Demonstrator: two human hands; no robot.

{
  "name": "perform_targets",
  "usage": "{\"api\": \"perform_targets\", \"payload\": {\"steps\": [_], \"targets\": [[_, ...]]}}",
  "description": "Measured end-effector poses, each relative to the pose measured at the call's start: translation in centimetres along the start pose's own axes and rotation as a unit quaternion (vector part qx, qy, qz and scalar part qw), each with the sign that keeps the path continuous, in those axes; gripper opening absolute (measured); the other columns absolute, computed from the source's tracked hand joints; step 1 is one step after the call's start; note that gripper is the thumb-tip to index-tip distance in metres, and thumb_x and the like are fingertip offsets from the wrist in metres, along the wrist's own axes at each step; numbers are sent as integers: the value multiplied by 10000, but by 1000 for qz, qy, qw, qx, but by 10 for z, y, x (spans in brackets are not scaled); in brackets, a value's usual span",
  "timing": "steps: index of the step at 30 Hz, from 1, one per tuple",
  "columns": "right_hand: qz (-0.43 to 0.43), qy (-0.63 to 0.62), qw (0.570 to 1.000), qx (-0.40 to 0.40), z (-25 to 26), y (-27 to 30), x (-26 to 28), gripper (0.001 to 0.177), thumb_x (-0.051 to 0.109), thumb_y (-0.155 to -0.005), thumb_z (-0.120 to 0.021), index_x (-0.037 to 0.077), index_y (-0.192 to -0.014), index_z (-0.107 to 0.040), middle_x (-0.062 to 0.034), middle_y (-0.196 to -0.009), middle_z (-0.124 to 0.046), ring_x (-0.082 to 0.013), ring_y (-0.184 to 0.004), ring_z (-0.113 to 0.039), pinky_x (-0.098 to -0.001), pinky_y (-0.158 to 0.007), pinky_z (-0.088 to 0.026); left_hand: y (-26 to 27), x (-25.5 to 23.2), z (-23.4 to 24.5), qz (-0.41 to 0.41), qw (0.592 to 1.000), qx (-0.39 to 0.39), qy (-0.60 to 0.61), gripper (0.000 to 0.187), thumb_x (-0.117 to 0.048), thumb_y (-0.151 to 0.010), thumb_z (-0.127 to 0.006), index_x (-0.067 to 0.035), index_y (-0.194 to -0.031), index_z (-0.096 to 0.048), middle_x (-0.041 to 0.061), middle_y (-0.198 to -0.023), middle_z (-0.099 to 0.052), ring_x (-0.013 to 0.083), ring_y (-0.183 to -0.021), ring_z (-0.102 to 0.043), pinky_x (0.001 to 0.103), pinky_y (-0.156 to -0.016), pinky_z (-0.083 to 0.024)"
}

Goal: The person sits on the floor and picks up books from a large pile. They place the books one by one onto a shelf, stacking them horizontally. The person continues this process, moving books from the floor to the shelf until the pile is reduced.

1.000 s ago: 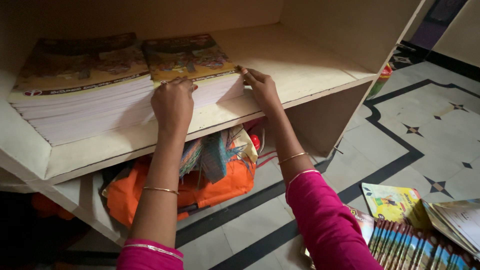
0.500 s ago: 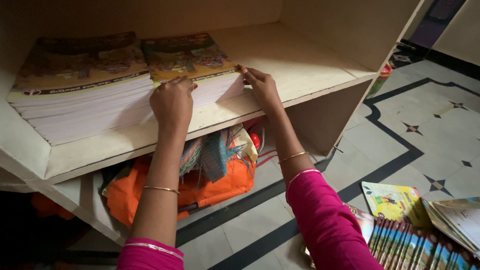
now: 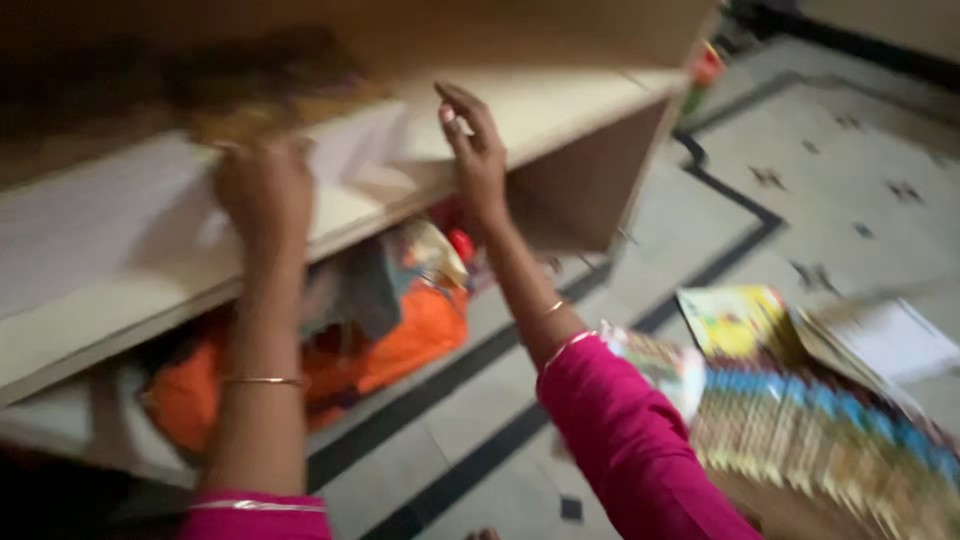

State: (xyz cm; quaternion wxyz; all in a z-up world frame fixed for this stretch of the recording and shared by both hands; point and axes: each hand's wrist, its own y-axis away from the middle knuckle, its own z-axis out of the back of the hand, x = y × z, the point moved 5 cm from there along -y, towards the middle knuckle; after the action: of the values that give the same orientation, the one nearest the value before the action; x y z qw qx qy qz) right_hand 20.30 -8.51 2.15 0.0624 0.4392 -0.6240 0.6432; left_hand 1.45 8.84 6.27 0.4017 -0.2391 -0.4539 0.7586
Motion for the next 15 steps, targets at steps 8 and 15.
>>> {"api": "perform_targets", "payload": {"steps": [8, 15], "targets": [[-169, 180, 962, -117, 174, 311, -40, 287, 70, -989, -598, 58, -1266, -669, -71, -1165, -657, -206, -1054, -624, -341, -946, -506, 34, -119, 51, -257, 955, -38, 142, 230, -61, -1023, -634, -76, -1221, -750, 75, -1198, -755, 271, -863, -708, 371, -823, -576], [-330, 531, 780, 29, 323, 479, -92, 458, 187, -859, -728, 105, -1298, -628, -140, -1378, -601, -342, -1270, -531, -477, -1049, -443, 124, -269, 15, -365, 902, 145, 181, 311, -171, -962, -629, -182, -1238, -771, 59, -1198, -780, 272, -832, -748, 399, -711, -599]]}}
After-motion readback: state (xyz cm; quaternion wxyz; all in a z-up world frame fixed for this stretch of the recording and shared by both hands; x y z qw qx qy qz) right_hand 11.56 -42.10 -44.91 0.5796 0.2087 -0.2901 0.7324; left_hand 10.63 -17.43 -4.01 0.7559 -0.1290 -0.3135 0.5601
